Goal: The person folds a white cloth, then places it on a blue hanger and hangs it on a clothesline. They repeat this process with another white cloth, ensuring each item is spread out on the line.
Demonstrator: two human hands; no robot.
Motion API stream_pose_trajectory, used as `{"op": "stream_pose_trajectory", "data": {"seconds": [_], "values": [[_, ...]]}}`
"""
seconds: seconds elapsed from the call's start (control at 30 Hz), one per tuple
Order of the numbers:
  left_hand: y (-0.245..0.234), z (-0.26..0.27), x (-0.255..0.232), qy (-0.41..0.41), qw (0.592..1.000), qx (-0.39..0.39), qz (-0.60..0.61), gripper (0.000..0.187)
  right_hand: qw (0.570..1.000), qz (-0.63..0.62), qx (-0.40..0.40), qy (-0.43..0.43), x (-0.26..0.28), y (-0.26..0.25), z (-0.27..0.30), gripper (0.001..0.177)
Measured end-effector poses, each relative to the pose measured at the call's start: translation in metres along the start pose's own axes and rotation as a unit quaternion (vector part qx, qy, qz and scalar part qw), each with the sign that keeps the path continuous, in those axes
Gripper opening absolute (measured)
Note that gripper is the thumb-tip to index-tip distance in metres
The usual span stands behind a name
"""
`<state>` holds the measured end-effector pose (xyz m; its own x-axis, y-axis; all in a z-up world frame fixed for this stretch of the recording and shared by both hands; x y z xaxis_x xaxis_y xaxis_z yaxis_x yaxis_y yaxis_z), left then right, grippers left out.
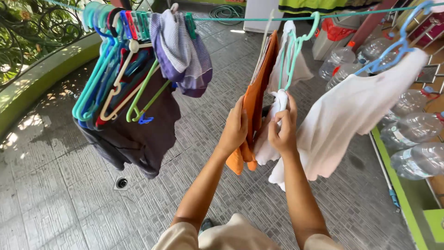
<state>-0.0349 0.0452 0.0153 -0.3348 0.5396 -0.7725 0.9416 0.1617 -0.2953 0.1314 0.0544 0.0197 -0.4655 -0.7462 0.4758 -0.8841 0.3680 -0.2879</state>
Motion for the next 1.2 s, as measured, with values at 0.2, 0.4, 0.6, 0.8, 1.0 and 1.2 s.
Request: {"op": "stream_pose_trajectory", "data": {"seconds": [0.2, 0.4, 0.6, 0.8, 1.0, 1.2], "values": [[-0.037, 0.006, 0.018, 0.009, 0.999, -0.010, -0.038, 0.047, 1.000, -0.009, 0.023, -0.017, 0.012, 0.037, 0.007, 0.023], [-0.076, 0.023, 0.036, 0.017, 0.994, -0.064, -0.084, 0.045, 0.998, -0.039, 0.036, -0.030, 0.039, 0.083, 0.009, 0.023], [-0.100, 0.041, 0.046, 0.034, 0.989, -0.095, -0.105, 0.051, 0.996, -0.076, 0.028, -0.028, 0.037, 0.103, 0.021, 0.026], [-0.091, 0.041, 0.032, 0.032, 0.991, -0.077, -0.100, 0.050, 0.999, -0.035, -0.031, -0.010, 0.019, 0.087, 0.029, 0.024], [-0.074, 0.037, 0.042, 0.030, 0.992, -0.070, -0.098, 0.051, 0.999, -0.015, 0.018, -0.024, 0.011, 0.074, 0.019, 0.017], [-0.077, 0.036, 0.013, 0.004, 0.991, -0.080, -0.103, 0.048, 0.980, -0.110, 0.161, 0.041, 0.042, 0.073, -0.018, 0.022]]}}
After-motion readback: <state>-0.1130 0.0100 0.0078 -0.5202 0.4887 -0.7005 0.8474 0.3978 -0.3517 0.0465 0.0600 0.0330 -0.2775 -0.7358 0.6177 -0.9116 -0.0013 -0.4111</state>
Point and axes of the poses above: each hand's wrist, its own z-axis away from the middle knuckle, its own y-axis out of the palm, x = y × z, the point moved 5 cm from there along -z, towards the middle knuckle, and after that the axes turned 8 degrees about y, right-handed, at the moved point
